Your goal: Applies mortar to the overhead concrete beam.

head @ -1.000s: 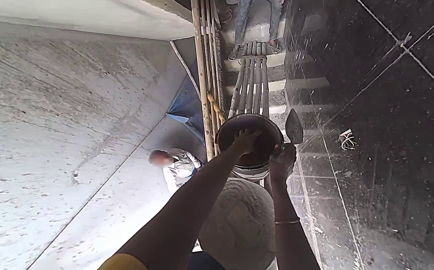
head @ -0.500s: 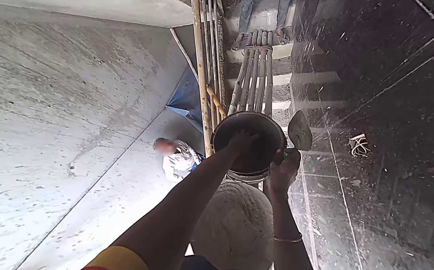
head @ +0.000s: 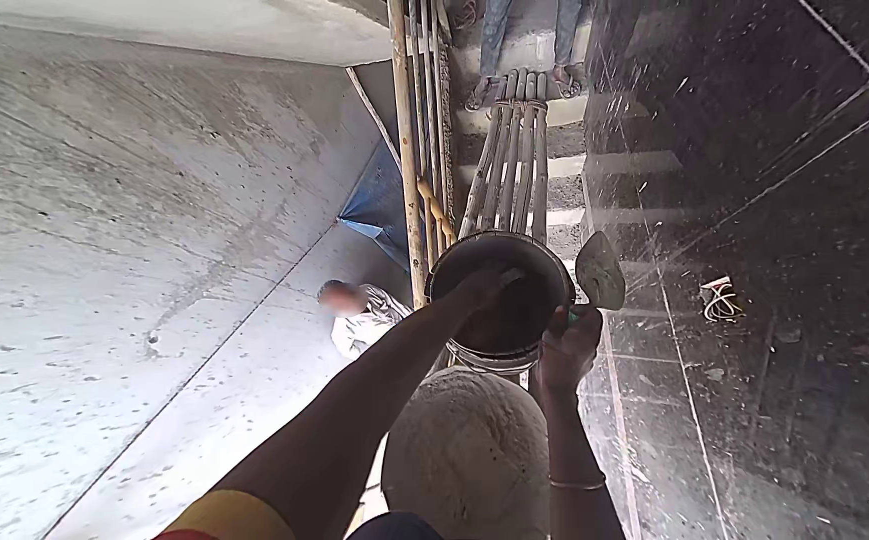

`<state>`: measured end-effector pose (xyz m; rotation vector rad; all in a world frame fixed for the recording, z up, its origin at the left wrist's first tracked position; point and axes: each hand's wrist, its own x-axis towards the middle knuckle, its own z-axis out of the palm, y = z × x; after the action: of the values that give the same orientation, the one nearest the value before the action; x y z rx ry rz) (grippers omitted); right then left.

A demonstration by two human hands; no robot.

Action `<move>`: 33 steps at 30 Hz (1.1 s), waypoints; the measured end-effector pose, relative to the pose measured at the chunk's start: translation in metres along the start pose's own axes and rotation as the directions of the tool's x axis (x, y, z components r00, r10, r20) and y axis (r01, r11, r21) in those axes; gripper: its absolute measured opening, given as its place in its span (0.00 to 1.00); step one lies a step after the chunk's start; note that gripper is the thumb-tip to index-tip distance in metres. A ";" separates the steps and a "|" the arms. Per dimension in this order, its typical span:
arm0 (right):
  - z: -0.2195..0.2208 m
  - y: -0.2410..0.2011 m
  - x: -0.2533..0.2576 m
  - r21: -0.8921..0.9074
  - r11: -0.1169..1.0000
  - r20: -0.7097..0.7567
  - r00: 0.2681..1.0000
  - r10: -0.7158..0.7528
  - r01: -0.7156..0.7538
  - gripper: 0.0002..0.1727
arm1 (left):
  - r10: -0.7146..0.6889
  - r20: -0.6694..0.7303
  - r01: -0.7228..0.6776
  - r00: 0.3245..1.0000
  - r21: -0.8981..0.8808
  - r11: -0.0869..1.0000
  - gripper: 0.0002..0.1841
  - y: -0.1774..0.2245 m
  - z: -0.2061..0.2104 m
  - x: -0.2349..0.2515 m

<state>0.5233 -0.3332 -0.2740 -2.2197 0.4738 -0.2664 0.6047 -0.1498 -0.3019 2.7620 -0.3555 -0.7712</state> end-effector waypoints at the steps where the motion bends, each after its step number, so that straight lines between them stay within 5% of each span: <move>1: 0.000 0.000 0.000 -0.001 1.000 0.003 1.000 0.002 -0.002 0.17 | 0.001 -0.035 -0.004 0.999 -0.082 0.997 0.50 -0.002 -0.005 -0.003; 6: -0.001 0.000 0.001 0.007 1.000 0.003 1.000 -0.006 0.006 0.16 | -0.019 -0.186 -0.047 0.982 -0.346 0.937 0.62 -0.018 -0.013 -0.009; 10: 0.000 0.000 0.000 0.013 1.000 -0.005 1.000 -0.004 0.004 0.17 | 0.018 -0.060 -0.028 0.998 -0.179 0.983 0.62 -0.007 -0.019 -0.007; 14: 0.001 0.001 0.001 0.016 1.000 -0.009 1.000 0.009 -0.009 0.16 | 0.108 0.073 -0.120 0.991 0.176 0.977 0.35 0.012 0.004 0.000; 19: 0.000 -0.001 0.002 -0.001 1.000 -0.002 1.000 0.020 -0.020 0.15 | 0.076 0.129 -0.104 0.989 0.219 0.970 0.31 0.016 0.012 0.006; 22: 0.000 -0.002 0.003 -0.003 1.000 0.006 1.000 0.030 -0.030 0.15 | 0.090 0.093 -0.098 0.992 0.086 0.991 0.43 0.007 -0.012 -0.007; 24: -0.001 -0.003 0.002 -0.004 0.999 0.019 0.999 0.043 -0.043 0.15 | 0.133 -0.082 -0.142 0.988 -0.122 0.982 0.49 -0.003 -0.024 -0.025; 28: -0.003 -0.004 0.002 0.010 0.998 0.021 0.998 0.054 -0.054 0.16 | 0.002 -0.365 -0.204 0.931 -0.514 0.833 0.49 -0.016 -0.039 -0.054; 33: -0.006 -0.006 0.003 0.014 0.996 0.055 0.995 0.084 -0.085 0.19 | -0.106 -0.439 -0.296 0.892 -0.746 0.597 0.54 -0.009 -0.061 -0.087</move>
<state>0.5257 -0.3357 -0.2657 -2.1790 0.5328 -0.1635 0.5667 -0.1045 -0.2135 1.9151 -0.0263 -0.1459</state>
